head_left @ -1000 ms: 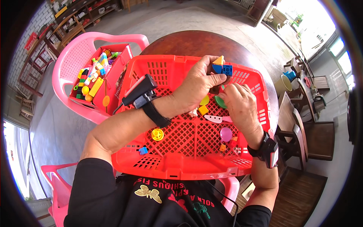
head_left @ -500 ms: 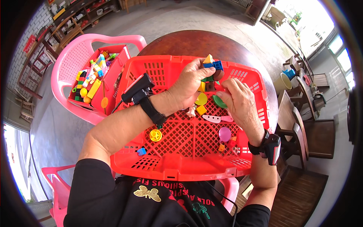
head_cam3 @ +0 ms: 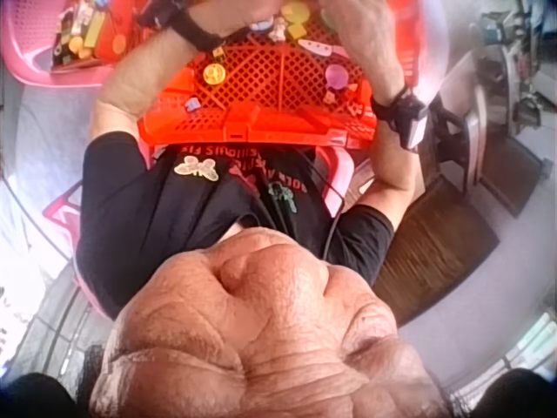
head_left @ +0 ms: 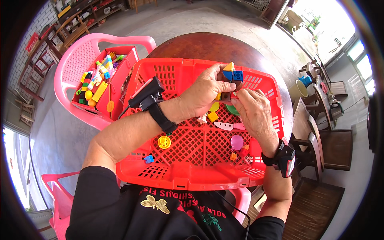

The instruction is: Assembling and fitting together small plastic building block toy pieces.

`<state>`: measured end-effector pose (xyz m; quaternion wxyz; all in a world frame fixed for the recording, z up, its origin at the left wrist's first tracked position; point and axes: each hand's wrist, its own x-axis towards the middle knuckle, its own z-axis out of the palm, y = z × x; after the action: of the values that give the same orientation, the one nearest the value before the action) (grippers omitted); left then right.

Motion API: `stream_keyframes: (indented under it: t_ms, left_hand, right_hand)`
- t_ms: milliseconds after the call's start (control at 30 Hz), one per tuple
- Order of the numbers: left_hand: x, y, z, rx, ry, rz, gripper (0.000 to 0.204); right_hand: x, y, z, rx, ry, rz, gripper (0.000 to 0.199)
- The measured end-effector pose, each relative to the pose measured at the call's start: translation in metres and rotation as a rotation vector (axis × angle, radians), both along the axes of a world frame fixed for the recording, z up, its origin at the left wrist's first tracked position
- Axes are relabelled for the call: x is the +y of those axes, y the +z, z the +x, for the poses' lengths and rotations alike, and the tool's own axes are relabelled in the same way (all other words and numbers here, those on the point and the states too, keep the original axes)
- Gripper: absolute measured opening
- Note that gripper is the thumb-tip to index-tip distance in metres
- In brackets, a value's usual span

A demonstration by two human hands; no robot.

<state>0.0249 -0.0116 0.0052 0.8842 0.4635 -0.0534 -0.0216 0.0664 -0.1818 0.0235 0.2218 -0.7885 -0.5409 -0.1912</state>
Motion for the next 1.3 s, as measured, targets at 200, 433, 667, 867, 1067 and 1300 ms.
stream_keyframes:
  t_ms: [200, 433, 667, 867, 1067, 1300]
  left_hand:
    - [-0.011, -0.007, -0.001, -0.069, 0.117, 0.048, 0.036]
    - [-0.021, -0.016, -0.004, -0.172, 0.229, 0.123, 0.038]
    - [-0.026, -0.022, -0.005, -0.106, 0.264, 0.058, 0.030]
    - [-0.030, -0.028, -0.001, -0.162, 0.335, 0.154, 0.027]
    - [-0.018, -0.016, 0.003, -0.068, 0.205, -0.026, 0.025]
    - [-0.003, -0.019, 0.013, 0.068, 0.219, -0.064, 0.027]
  right_hand:
    - [0.002, -0.004, -0.004, 0.196, -0.055, 0.078, 0.021]
    - [0.005, -0.010, -0.008, 0.484, -0.127, 0.165, 0.020]
    - [0.006, -0.010, -0.006, 0.608, -0.166, 0.188, 0.020]
    - [0.004, -0.007, -0.006, 0.657, -0.195, 0.201, 0.020]
    - [-0.007, -0.003, 0.010, 0.988, -0.130, 0.306, 0.033]
    - [-0.022, -0.002, 0.033, 0.990, -0.143, 0.458, 0.039]
